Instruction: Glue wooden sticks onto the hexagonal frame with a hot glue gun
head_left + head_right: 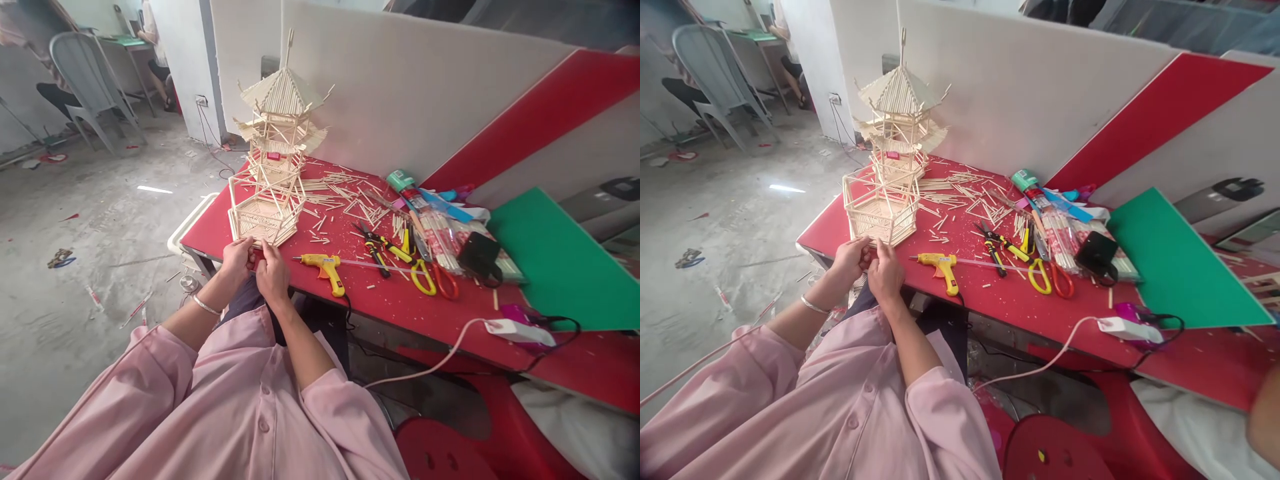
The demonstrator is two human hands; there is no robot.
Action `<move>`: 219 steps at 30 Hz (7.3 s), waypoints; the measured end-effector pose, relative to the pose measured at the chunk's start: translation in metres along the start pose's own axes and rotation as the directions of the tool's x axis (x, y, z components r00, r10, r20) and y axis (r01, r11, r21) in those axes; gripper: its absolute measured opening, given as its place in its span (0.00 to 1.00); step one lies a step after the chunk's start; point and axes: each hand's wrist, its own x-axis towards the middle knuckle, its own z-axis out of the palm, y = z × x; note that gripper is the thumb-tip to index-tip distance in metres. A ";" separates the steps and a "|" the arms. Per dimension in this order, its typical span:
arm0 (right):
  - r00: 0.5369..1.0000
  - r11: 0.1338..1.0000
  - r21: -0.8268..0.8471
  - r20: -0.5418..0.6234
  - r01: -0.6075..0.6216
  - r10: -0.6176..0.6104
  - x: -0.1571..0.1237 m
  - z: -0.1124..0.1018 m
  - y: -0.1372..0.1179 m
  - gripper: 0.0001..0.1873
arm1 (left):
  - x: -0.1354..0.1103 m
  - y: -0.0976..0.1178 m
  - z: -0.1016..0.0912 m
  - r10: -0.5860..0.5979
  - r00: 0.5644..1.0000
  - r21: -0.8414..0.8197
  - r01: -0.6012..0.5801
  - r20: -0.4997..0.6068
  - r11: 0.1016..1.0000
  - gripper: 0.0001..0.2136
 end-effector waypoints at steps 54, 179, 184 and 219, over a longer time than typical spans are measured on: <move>0.999 1.000 0.019 -0.049 -0.004 0.005 0.002 0.005 0.004 0.34 | 0.039 0.005 -0.049 0.622 0.753 0.460 -0.639 0.213 0.616 0.11; 0.925 0.890 -0.401 -0.208 0.216 -0.319 0.039 -0.072 0.025 0.19 | 0.043 -0.015 -0.025 0.589 0.178 0.467 -0.796 0.788 -0.385 0.11; 0.934 0.876 -0.408 -0.129 0.257 -0.333 0.047 -0.071 0.024 0.21 | 0.044 -0.016 -0.024 0.597 0.184 0.458 -0.819 0.781 -0.346 0.14; 0.959 0.911 -0.353 -0.098 0.215 -0.264 0.040 -0.069 0.019 0.24 | 0.053 -0.022 -0.027 0.640 0.060 0.432 -0.785 0.766 -0.444 0.14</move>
